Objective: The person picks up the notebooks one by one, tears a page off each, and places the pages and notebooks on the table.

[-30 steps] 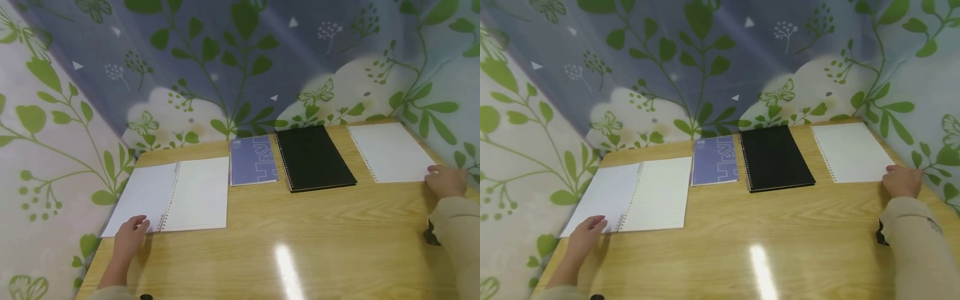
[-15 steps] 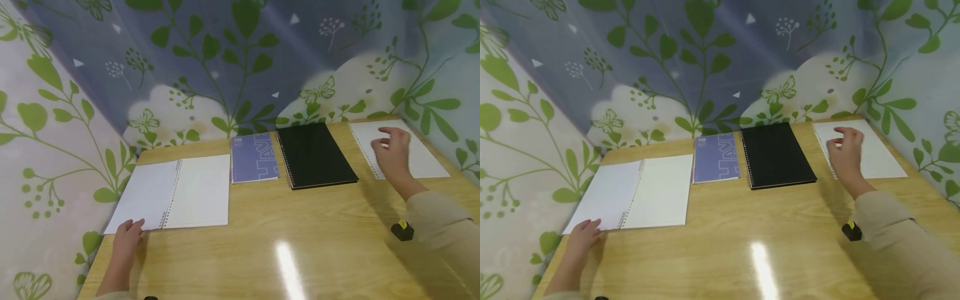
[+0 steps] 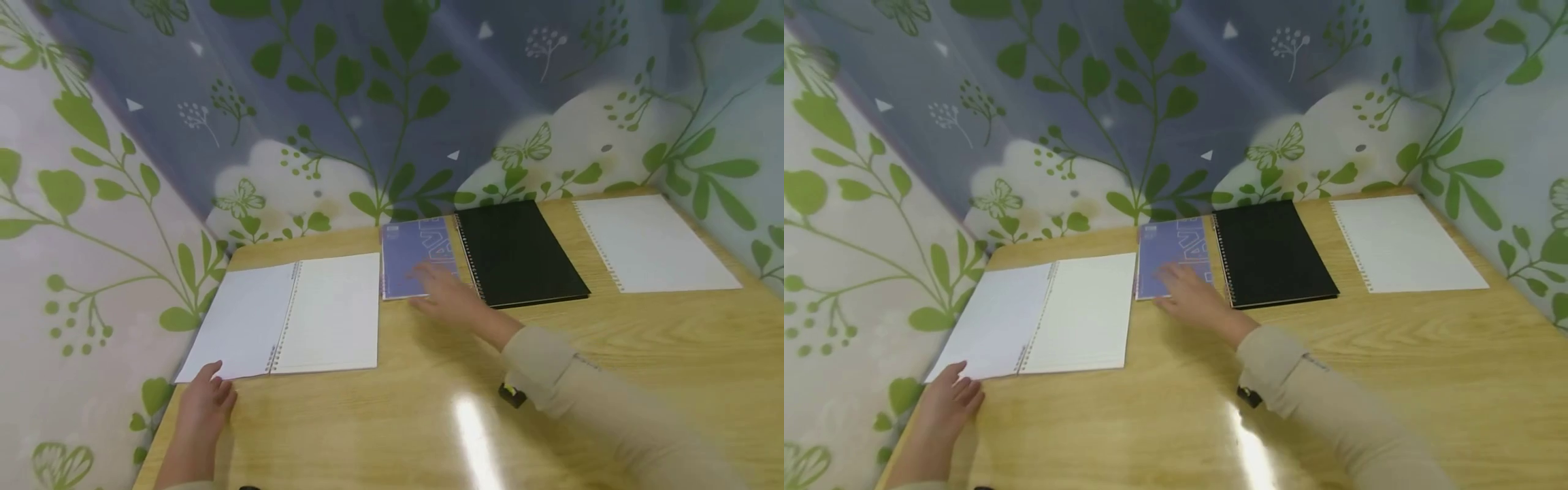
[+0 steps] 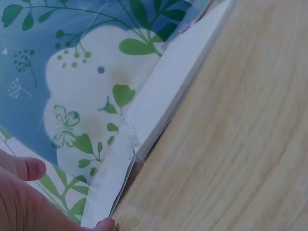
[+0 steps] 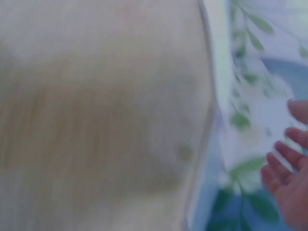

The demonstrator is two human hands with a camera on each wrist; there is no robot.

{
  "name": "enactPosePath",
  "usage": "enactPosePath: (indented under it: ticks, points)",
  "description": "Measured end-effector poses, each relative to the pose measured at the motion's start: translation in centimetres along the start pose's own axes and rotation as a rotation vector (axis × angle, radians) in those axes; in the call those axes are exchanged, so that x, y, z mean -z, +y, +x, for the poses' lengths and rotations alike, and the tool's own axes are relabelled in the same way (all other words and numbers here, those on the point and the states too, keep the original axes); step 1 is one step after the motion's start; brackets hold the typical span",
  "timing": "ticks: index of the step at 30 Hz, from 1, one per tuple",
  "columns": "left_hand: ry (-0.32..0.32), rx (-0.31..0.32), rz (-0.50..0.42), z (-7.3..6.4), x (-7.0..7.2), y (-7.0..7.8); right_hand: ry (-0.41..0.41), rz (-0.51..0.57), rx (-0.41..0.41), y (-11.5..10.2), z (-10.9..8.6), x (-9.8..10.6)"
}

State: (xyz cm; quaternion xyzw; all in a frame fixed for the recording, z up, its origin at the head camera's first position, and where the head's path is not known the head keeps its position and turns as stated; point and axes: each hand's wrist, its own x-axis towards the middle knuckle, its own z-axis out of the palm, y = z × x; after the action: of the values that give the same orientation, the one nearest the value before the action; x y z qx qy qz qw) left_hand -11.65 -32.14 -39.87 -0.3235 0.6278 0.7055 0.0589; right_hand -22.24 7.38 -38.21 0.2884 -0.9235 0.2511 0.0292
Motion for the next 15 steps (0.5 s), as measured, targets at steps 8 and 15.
enactPosePath:
  ticks: [8, 15]
  points:
    - [-0.035, 0.169, -0.353, -0.1, 0.8, 0.3, -0.207, -0.086, 0.049, -4.1, 1.5, -7.7]
    - [0.003, 0.217, -0.477, 0.0, 0.1, 0.9, -0.279, -0.18, 0.02, -4.9, 1.7, -8.5]
